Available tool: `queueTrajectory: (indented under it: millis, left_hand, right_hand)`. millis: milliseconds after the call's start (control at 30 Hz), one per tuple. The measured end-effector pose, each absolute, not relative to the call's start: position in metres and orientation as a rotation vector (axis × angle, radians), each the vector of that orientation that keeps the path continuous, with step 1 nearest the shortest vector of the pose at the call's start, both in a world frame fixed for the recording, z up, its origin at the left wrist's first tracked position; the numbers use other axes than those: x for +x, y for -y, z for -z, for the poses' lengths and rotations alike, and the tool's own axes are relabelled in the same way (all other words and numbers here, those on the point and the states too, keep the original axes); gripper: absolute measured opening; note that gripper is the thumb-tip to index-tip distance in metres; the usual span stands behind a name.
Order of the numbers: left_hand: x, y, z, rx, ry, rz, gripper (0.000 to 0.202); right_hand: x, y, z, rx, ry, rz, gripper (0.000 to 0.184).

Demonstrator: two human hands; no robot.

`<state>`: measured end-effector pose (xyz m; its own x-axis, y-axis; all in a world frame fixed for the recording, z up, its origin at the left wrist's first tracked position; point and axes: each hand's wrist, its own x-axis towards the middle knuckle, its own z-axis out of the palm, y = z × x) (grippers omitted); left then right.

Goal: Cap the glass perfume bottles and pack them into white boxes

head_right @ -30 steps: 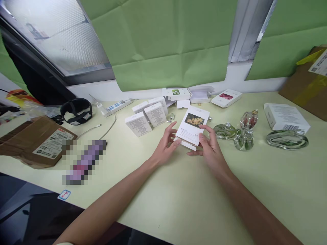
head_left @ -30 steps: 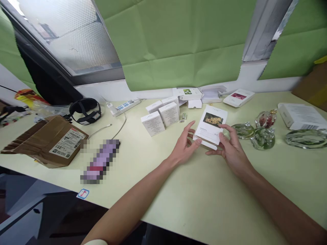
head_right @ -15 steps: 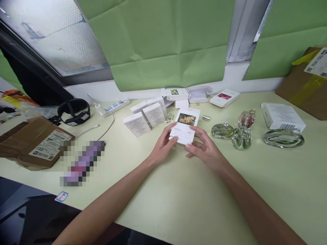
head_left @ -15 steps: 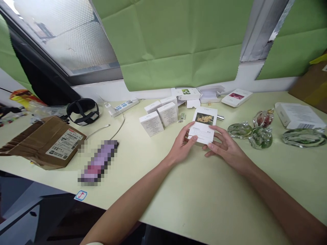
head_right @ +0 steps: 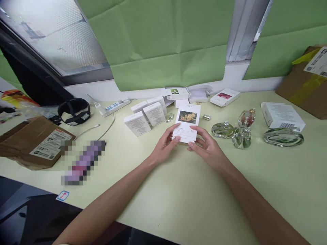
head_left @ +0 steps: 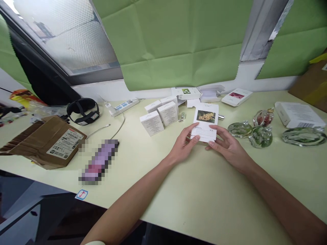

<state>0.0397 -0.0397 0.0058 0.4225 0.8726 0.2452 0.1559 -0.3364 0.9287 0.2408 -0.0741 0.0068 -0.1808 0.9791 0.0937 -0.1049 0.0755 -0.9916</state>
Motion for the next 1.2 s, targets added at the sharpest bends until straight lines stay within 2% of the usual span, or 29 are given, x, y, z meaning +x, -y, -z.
queueTrajectory:
  millis: [900, 1200]
  left_hand:
    - [0.0392, 0.0381, -0.0055, 1.810, -0.916, -1.013, 0.043]
    - [0.0394, 0.0359, -0.0015, 1.737, -0.930, -1.046, 0.046]
  right_hand:
    - [0.2475, 0.0737, -0.0073, -1.059, 1.374, -1.325, 0.051]
    - [0.2486, 0.0683, 0.0006, -1.051, 1.488, -1.206, 0.052]
